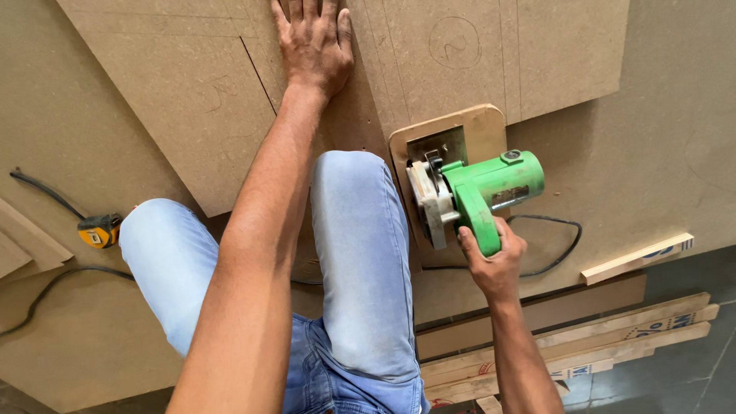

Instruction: The person measures and marks a wood panel using a tape measure and a pencil, then uses a circular saw to cut a rectangular hole in the panel while holding it in place by hand.

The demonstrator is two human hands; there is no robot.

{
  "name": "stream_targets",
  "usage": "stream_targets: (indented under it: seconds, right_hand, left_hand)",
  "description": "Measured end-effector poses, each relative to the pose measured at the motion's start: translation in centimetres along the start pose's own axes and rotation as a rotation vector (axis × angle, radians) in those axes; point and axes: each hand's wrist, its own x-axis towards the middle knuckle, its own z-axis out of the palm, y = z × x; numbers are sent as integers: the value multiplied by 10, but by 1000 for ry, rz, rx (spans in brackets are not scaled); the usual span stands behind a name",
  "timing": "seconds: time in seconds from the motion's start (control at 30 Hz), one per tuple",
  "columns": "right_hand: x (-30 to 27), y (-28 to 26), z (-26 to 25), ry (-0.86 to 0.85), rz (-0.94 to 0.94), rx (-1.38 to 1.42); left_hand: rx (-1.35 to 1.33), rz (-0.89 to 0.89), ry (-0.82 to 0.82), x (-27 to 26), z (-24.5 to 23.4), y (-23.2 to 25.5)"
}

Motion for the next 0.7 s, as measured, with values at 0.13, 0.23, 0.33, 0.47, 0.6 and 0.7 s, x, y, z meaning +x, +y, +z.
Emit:
stream_targets:
  seconds: [0.13, 0.23, 0.33, 0.47, 0.6, 0.7]
  right_hand:
    - [2, 2, 7, -19, -26, 25]
    - [2, 5, 9, -27, -25, 24]
    - [3, 6, 9, -28, -6, -49]
    - [3, 3, 11, -31, -56, -3]
    - [5, 2, 11, -27, -55, -13]
    - [5, 1, 11, -24, -60, -10]
  left_hand:
    - [0, -12, -24, 0, 1, -1]
    - [3, -7, -22, 1, 2, 0]
    - [-7, -19, -54, 1, -2, 1]
    - [-11, -12, -31, 0, -6, 2]
    - [-33, -14, -38, -1, -6, 3]
    - [-28, 13, 19, 0, -3, 2]
